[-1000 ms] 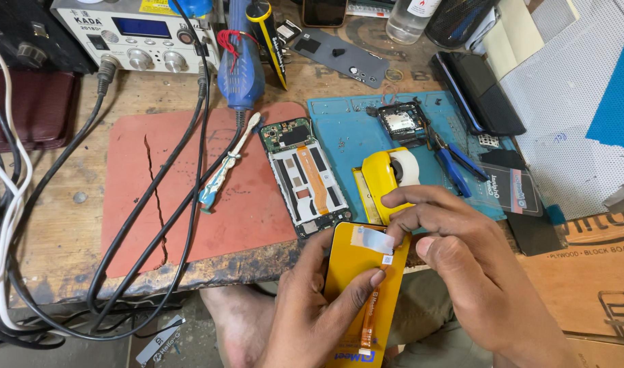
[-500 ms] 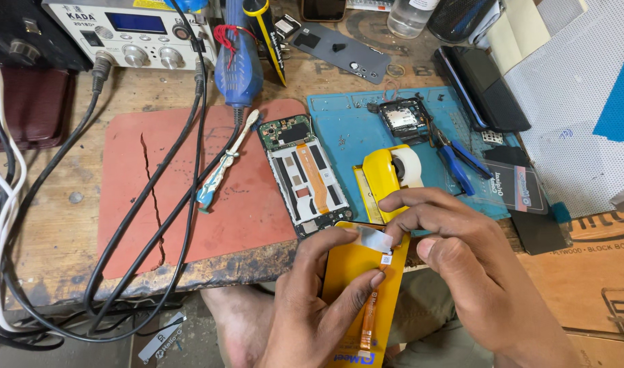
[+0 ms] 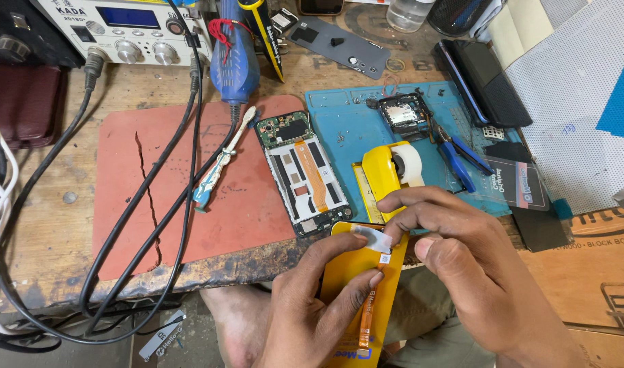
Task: The person applies pieces of white tape to the back of a yellow smartphone back cover and then to the inside of a black phone frame. They tear tape from a dispenser and press it onto specific areas of the components.
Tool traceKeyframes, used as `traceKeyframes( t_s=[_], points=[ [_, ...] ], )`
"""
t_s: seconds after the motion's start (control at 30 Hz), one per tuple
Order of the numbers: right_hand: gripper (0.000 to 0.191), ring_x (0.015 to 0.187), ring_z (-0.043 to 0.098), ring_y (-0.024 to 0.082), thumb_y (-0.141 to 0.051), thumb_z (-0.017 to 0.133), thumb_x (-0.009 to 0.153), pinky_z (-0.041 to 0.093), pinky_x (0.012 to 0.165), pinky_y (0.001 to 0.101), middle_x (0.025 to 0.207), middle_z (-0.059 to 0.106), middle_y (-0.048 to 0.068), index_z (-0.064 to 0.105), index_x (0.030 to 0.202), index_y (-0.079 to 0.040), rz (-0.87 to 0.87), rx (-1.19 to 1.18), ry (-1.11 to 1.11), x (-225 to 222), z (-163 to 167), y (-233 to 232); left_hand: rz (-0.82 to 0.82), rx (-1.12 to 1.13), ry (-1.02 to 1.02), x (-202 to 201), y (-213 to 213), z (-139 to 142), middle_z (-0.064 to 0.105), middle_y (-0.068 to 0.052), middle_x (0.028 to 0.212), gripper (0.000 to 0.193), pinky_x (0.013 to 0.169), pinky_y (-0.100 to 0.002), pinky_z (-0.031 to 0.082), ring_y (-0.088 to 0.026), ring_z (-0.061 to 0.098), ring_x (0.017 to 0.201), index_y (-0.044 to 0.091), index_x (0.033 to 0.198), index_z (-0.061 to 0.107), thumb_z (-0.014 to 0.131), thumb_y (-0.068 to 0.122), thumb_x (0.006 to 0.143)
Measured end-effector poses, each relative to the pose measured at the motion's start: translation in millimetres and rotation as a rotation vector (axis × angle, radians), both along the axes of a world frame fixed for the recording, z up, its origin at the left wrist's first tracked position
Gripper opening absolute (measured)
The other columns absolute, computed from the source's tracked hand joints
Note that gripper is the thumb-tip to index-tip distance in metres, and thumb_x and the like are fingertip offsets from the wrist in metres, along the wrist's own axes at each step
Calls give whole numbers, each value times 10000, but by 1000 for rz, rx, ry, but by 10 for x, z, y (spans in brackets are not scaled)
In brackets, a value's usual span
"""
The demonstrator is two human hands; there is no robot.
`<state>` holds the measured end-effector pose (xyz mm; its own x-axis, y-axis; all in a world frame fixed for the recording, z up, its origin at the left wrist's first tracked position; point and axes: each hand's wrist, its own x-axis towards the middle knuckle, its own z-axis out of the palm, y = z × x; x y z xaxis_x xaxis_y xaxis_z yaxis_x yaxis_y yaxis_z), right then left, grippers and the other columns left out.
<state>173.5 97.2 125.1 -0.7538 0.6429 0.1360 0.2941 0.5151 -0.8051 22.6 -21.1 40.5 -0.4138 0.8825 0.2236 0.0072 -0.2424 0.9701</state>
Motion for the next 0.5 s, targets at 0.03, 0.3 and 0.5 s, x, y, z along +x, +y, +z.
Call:
traceKeyframes(
  t_s=[0.03, 0.3, 0.5],
  points=[
    [355, 1136, 620, 251, -252, 472, 890, 519, 832, 321, 1275, 651, 166, 732, 936, -15, -24, -45, -15, 5, 2, 0, 4, 4, 5, 2, 1, -1, 796, -132, 1116, 374, 851, -310, 651, -189, 807, 1042, 15, 1230, 650, 789, 54, 885],
    [360, 1095, 647, 238, -241, 472, 894, 500, 868, 313, 1245, 652, 179, 726, 941, 10, -44, -104, -3, 10, -7, -3, 6, 7, 3, 13, -7, -19, 792, -129, 1133, 366, 864, -318, 651, -202, 804, 1055, 22, 1234, 651, 789, 56, 897],
    [355, 1168, 647, 230, -229, 468, 909, 489, 903, 315, 1171, 655, 191, 702, 928, 37, 6, -84, 45, -8, -5, -9, 29, 18, 20, 21, -11, -23, 777, -136, 1182, 413, 875, -330, 651, -215, 803, 1065, 35, 1266, 627, 794, 60, 889]
  ],
)
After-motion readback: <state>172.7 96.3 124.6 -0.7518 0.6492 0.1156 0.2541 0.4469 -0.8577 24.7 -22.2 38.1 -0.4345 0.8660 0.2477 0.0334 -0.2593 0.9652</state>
